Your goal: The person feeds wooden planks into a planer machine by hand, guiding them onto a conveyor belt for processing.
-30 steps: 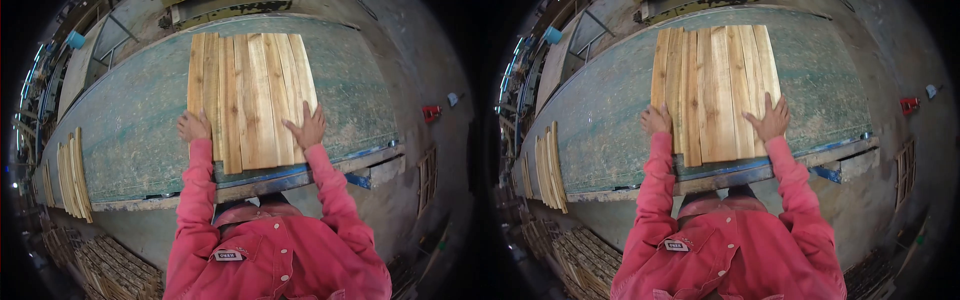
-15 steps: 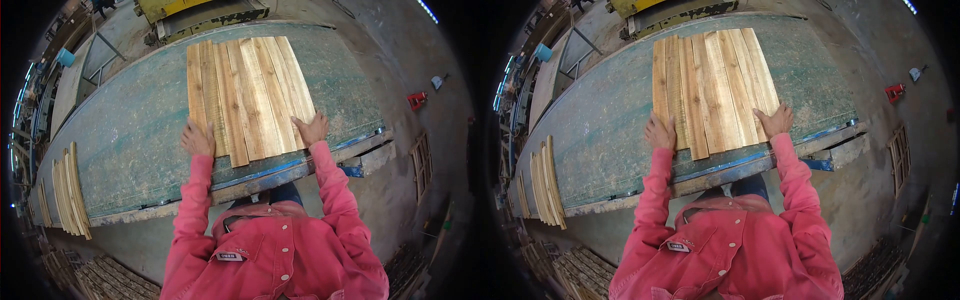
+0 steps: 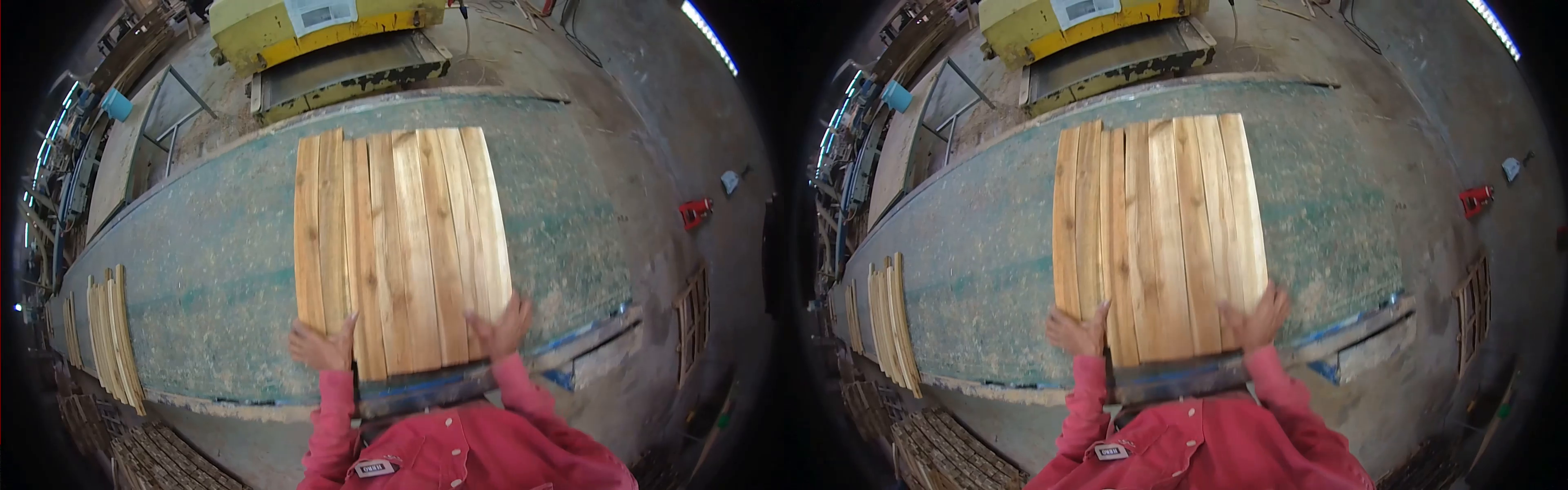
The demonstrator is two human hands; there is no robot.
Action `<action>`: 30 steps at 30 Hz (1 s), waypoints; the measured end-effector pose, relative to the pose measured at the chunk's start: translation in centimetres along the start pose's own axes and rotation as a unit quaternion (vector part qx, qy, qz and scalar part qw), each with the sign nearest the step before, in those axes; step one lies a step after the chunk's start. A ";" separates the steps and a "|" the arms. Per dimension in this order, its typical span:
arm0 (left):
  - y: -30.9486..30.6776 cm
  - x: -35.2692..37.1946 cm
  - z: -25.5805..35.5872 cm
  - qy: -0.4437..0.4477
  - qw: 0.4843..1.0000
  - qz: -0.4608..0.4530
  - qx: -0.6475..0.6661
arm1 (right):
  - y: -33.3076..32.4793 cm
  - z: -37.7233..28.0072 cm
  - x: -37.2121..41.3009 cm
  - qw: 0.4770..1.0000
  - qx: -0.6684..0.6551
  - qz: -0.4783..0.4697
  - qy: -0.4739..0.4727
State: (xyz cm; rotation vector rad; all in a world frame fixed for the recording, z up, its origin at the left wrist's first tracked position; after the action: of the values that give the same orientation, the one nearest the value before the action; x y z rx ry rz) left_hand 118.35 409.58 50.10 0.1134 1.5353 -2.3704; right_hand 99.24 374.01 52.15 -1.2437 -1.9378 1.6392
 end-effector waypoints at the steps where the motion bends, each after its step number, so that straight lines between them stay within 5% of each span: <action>1: 0.4 -0.2 0.0 0.000 1.000 0.009 -0.002 | 0.1 -0.2 -0.7 1.000 -0.020 -0.009 -0.003; 9: 4.7 -9.1 4.4 0.003 0.999 0.046 0.028 | 5.8 -6.6 -12.7 0.998 -0.041 -0.048 -0.026; 12: 8.7 -19.6 9.1 -0.061 0.998 -0.011 0.014 | 11.4 -12.3 -22.2 0.997 0.005 -0.033 -0.064; 13: 12.1 -24.1 10.0 0.026 0.997 0.076 -0.021 | 13.7 -14.8 -26.7 0.996 0.036 -0.053 -0.063; 15: 15.5 -34.6 15.4 0.013 0.997 -0.059 0.051 | 18.9 -19.8 -36.9 0.993 0.035 -0.097 -0.063; 18: 16.5 -41.2 19.0 0.017 0.997 0.051 0.047 | 17.4 -24.9 -45.0 0.997 0.048 0.030 -0.051; 21: 14.7 -38.7 17.6 0.133 0.985 0.074 0.083 | 14.7 -22.6 -43.8 0.994 -0.038 0.084 -0.056; 24: 10.2 -29.8 11.6 0.208 0.971 0.078 0.091 | 13.3 -17.9 -34.9 0.980 -0.163 0.036 -0.104; 25: 8.7 -26.8 9.1 0.196 0.975 0.064 0.085 | 12.1 -17.0 -30.6 0.966 -0.247 -0.022 -0.069; 27: 5.1 -20.4 4.6 0.173 0.982 0.038 0.072 | 9.0 -16.3 -22.1 0.966 -0.190 0.030 -0.171; 30: -0.3 -11.0 -1.7 0.134 0.990 -0.004 0.042 | 5.6 -15.8 -10.7 0.951 -0.238 -0.059 -0.189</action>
State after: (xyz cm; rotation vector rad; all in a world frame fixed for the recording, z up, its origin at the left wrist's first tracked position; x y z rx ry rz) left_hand 128.49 413.58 52.22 0.4627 1.5498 -2.5072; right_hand 118.86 375.67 54.79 -0.9792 -2.7090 1.4790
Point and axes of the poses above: each hand's wrist, its own x-axis away from the middle knuckle, its own y-axis out of the palm, z = x × y, the point moved 8 cm from there along -x, towards the middle knuckle, and after that the axes turned 12 degrees about x, right-handed, at the moved point
